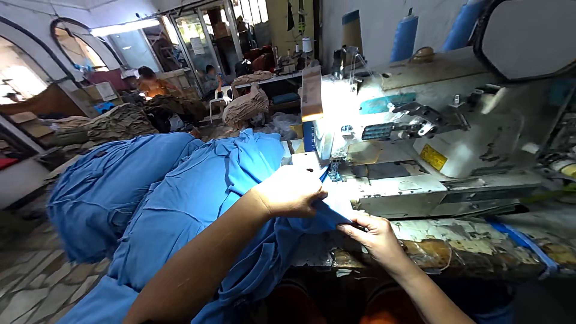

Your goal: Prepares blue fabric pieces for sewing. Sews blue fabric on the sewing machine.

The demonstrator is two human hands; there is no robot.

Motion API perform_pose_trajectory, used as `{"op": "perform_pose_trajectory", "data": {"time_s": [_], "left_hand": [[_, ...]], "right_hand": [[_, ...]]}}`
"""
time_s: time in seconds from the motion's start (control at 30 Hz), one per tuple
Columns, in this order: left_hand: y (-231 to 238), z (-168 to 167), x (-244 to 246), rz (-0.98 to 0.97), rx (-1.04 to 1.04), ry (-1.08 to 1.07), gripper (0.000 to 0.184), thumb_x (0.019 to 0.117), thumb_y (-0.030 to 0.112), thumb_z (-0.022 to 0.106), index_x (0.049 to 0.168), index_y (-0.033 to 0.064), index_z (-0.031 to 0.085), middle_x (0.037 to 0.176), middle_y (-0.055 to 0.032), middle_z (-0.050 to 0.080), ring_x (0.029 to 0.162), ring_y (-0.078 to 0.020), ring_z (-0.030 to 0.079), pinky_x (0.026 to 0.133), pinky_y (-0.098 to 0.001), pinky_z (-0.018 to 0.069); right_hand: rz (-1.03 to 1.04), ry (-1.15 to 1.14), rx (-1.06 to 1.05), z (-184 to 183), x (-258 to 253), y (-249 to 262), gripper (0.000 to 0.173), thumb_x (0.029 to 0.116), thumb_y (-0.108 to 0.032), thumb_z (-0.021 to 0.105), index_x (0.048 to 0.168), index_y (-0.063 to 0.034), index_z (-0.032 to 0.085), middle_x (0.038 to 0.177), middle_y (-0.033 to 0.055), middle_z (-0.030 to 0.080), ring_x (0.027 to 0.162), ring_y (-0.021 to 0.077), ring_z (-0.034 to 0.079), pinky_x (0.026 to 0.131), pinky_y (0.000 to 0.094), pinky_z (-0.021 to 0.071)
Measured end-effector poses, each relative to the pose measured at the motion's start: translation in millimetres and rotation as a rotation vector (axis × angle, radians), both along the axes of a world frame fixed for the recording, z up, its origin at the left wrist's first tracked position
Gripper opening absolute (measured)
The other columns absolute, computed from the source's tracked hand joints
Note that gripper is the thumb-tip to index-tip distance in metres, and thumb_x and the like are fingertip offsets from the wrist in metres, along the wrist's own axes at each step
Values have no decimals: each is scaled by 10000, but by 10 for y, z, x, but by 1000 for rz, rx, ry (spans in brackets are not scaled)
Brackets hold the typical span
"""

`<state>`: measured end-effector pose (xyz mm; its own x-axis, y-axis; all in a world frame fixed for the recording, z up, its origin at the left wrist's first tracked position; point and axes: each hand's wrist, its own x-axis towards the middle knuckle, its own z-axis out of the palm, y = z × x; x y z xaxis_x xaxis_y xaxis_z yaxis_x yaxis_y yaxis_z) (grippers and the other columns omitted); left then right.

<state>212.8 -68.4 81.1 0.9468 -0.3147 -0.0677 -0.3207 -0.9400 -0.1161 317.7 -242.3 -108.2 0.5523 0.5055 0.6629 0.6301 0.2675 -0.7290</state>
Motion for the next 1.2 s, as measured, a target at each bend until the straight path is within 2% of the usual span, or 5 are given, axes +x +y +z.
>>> {"op": "perform_pose_trajectory", "data": {"time_s": [0.13,0.23,0.53,0.8,1.2], "left_hand": [[-12,14,-31,7,12,-1,159,886,199,694,939,52,723,860,-117,683,799,-298,651,660,-493,451],[-14,-1,-47,-2,22,-22,148,884,188,692,938,52,718,848,-117,685,796,-302,656,654,-495,459],[-29,9,-42,20,23,1,158,901,185,672,964,46,712,879,-127,686,825,-304,651,688,-499,449],[-15,-41,-42,-35,13,-59,144,877,188,690,898,47,709,814,-115,678,770,-297,652,633,-481,445],[-45,-70,-46,-21,3,-41,144,888,185,686,920,50,722,839,-112,691,817,-301,660,675,-493,451]], "right_hand": [[1,6,-11,19,-14,-11,139,874,-195,726,871,-65,776,886,-22,745,844,-67,663,793,103,530],[1,4,-26,17,-16,-17,152,880,-207,723,863,-63,768,869,-18,736,805,-63,653,754,106,529],[-11,14,-31,4,-13,-15,155,879,-208,724,866,-61,773,869,-15,738,798,-63,653,745,104,527],[-12,12,-11,-38,-13,-24,153,868,-206,729,847,-59,768,858,-19,733,796,-71,645,745,98,521],[-21,24,-9,-90,-11,-23,142,871,-188,719,866,-58,777,904,-11,750,867,-56,666,805,119,533]]}}
